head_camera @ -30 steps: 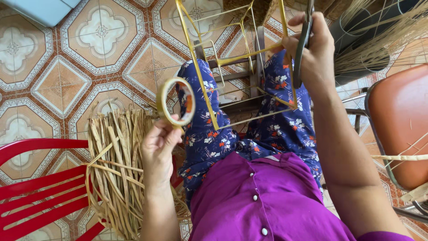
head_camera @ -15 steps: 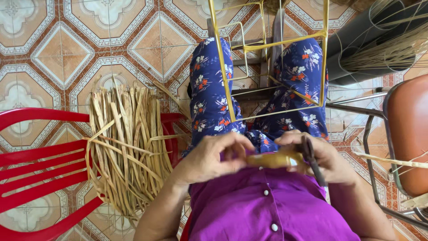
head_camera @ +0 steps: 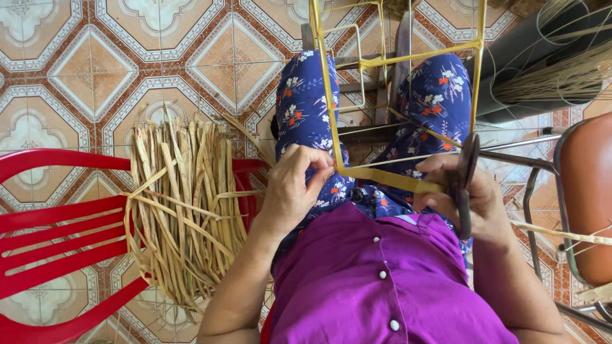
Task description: The person wraps a yellow metal frame with a thin bamboo strip, using scissors to cut the strip and a roll of tape to secure it. They repeatedly wrap, cut, and tape the frame while seated on a low stool.
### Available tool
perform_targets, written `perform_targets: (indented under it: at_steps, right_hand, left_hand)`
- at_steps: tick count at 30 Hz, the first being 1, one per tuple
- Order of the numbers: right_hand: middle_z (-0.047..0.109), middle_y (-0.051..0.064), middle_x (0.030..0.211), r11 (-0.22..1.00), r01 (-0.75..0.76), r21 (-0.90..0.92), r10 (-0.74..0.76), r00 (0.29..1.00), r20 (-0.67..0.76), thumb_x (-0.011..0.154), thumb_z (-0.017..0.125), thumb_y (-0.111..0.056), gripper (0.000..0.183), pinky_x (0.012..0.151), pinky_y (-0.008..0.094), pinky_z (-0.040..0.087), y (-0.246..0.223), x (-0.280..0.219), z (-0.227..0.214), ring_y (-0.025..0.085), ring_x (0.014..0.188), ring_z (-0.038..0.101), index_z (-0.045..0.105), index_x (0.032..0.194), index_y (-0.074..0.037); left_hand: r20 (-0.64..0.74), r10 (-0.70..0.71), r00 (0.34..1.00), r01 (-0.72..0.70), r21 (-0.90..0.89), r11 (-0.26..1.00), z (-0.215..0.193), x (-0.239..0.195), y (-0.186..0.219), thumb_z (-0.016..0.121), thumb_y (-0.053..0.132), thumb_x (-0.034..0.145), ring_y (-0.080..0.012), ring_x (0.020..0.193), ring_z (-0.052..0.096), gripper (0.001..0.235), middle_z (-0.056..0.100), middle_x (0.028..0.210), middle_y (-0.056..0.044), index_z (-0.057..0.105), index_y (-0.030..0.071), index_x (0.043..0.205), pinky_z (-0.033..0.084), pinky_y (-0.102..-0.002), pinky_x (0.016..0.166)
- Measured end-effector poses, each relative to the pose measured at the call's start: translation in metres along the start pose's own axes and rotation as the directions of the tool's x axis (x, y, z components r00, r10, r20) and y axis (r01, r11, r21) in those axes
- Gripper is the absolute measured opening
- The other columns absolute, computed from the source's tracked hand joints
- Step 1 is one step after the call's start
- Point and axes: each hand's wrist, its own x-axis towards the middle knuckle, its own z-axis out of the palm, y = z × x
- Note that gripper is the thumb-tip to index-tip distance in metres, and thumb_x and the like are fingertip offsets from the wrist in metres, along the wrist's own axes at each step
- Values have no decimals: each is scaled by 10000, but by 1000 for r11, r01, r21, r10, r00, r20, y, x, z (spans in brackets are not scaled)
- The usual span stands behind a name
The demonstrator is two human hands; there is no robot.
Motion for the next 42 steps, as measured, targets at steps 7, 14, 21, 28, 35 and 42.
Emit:
perform_targets:
  at_steps: [7,14,21,28,35,42]
  right_hand:
    - [693,99,1123,999,4,-36,-8,994,-109,905,689,31,448,807,270,601,-1,6,1,149,938,749,543,1327,-10]
    - [766,94,931,974,-63,-219,35,991,-126,910,725,31,470,791,252,537,-14,16,5,126,892,726,568,1349,-24]
    - [727,91,1015,995,60,-84,-65,996,-55,887,714,34,524,846,283,592,-47,35,2,161,962,745,520,1371,-14]
    - [723,132,952,997,7,74,0,995,-96,935,708,48,488,846,294,585,-73,49,-1,196,949,743,546,1395,38]
    - [759,130,957,991,-35,-128,46,996,82,882,690,11,529,770,287,609,-92,37,-73,190,907,772,515,1381,22]
    - [717,60,814,900,120,-418,-152,987,-43,829,688,12,483,706,248,599,-75,27,-147,153,895,757,521,1282,-2]
  left_hand:
    - [-30,-167,986,144,-368,918,32,-21,-3,627,-62,984,-193,1060,737,181,735,1120,-138,518,41,1085,604,-306,959]
    - [-54,-348,936,260,-563,785,55,-24,1,649,4,1035,-244,1123,732,173,745,1118,-209,488,35,1091,582,-331,982]
    - [-4,-238,971,152,-761,631,20,14,-18,623,60,1082,-223,1148,726,174,726,1103,-161,458,50,1136,586,-325,1051]
    - [31,-149,988,150,-371,916,-2,31,-8,666,103,1053,-121,910,741,144,757,1025,-74,616,50,1177,596,-254,822]
    - [-100,130,986,-127,39,991,1,38,6,715,137,995,-168,923,787,145,782,1022,-47,695,94,1132,661,-282,779]
    - [-101,237,966,-211,216,953,3,40,6,720,105,1000,-238,952,771,149,760,1013,-90,676,57,1134,634,-344,810]
